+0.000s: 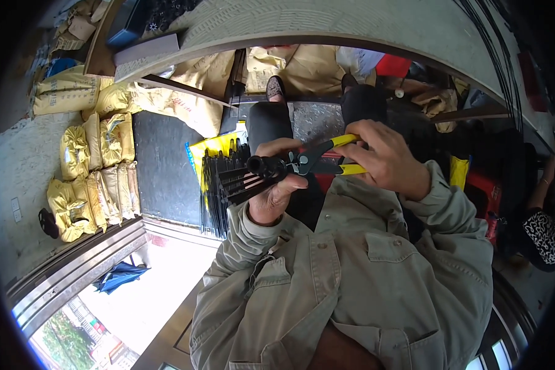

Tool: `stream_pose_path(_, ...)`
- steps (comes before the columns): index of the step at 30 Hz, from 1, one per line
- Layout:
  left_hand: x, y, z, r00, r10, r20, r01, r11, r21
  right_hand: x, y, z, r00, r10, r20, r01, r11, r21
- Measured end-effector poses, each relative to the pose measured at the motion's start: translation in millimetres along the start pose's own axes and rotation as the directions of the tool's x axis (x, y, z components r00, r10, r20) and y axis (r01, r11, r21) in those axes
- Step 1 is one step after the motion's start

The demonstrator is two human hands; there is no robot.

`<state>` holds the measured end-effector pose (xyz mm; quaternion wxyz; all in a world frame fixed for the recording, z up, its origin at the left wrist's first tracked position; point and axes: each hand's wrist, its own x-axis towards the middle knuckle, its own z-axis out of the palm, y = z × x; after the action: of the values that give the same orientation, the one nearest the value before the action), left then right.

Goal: Assemble a bundle of black rods into a component base using pliers and a hammer.

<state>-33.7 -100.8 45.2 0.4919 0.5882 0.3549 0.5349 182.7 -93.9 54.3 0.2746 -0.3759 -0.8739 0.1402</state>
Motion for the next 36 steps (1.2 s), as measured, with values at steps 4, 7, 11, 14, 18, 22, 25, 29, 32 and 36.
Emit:
stream_pose_path(4, 0, -7, -8, 0.999, -0.014, -0.029, 0.011, 0.996, -0.091, -1, -6, 29, 0.995, 0.078, -0.063, -0.060, 0.968, 0.242)
stream_pose_path(7, 10, -11, -19, 0.977, 0.085, 0.195, -0.039, 0.973, -0.229, -1, -13, 35, 0.971, 0.236, -0.033, -0.182, 0.824, 0.537)
stream_pose_path(11, 4, 6, -16, 0.984, -0.181, 0.004, 0.180, 0.981, 0.076, 28, -2, -4, 0.974, -0.121, -0.190, 0.053, 0.943, -0.330)
stream_pose_path(14, 9, 14, -25, 0.965, -0.240, 0.110, 0.232, 0.969, 0.085, 41, 7, -9, 0.939, -0.272, -0.212, 0.101, 0.804, -0.586)
stream_pose_path(18, 10, 20, -26, 0.947, -0.284, 0.150, 0.260, 0.952, 0.162, 45, 8, -5, 0.849, -0.504, -0.160, 0.150, 0.520, -0.841)
stream_pose_path(22, 11, 19, -26, 0.981, -0.166, 0.097, 0.152, 0.978, 0.140, 29, -9, 0, 0.981, -0.177, -0.073, 0.136, 0.913, -0.386)
stream_pose_path(25, 16, 14, -22, 0.986, -0.098, 0.135, 0.087, 0.993, 0.084, 13, -20, 23, 0.981, 0.182, -0.062, -0.169, 0.969, 0.179)
stream_pose_path(29, 14, 16, -27, 0.963, -0.116, 0.241, 0.106, 0.993, 0.056, 37, -37, 28, 0.917, 0.391, -0.073, -0.243, 0.696, 0.675)
stream_pose_path(32, 15, 19, -25, 0.965, -0.156, 0.212, 0.149, 0.988, 0.046, 51, -38, 36, 0.932, 0.302, -0.200, -0.052, 0.658, 0.751)
stream_pose_path(36, 16, 16, -21, 0.982, -0.061, 0.176, 0.047, 0.996, 0.080, 56, -41, 37, 0.914, 0.382, -0.139, -0.041, 0.426, 0.904)
